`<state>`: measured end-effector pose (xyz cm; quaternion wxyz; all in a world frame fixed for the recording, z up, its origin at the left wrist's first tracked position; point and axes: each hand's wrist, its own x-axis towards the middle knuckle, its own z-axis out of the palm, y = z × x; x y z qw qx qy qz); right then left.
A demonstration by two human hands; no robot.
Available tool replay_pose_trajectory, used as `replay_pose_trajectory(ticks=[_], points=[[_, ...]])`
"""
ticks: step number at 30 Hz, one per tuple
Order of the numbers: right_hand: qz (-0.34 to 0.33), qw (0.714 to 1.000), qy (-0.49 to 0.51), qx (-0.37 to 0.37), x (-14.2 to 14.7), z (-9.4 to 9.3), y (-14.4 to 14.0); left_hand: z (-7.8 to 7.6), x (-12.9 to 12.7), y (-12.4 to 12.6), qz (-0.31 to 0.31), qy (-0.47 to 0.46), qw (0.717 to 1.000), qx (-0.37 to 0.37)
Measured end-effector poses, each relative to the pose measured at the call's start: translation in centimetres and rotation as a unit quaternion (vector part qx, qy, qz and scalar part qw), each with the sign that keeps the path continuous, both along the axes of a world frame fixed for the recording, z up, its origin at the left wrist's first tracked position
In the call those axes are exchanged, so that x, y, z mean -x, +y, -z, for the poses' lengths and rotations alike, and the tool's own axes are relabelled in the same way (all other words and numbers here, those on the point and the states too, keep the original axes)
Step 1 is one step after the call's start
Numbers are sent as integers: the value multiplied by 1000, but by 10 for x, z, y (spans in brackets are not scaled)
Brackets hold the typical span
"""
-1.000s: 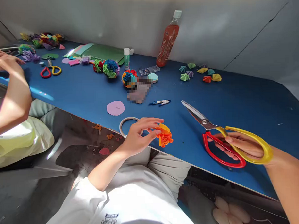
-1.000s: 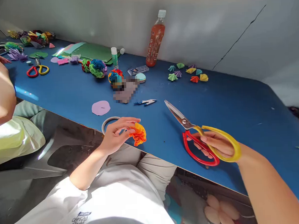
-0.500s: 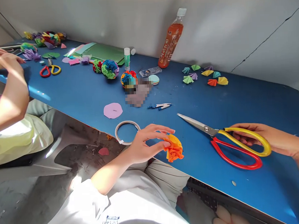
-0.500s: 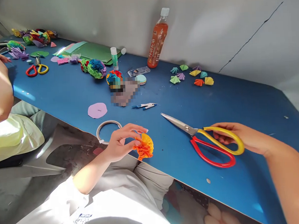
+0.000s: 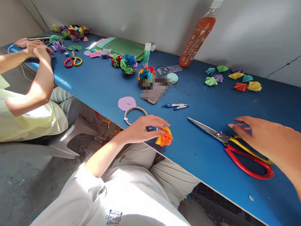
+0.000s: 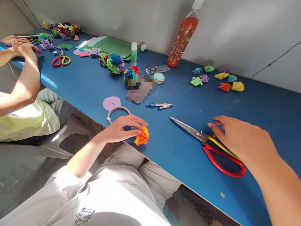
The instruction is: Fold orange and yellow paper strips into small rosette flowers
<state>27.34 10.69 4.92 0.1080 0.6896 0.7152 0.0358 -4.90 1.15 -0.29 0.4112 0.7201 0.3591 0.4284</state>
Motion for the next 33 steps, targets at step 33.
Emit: replay_pose_trajectory(ticks=[33], points=[[-405,772,481,-86,113,-4,-63,14,-51,-7,-259,-41,960,-101]])
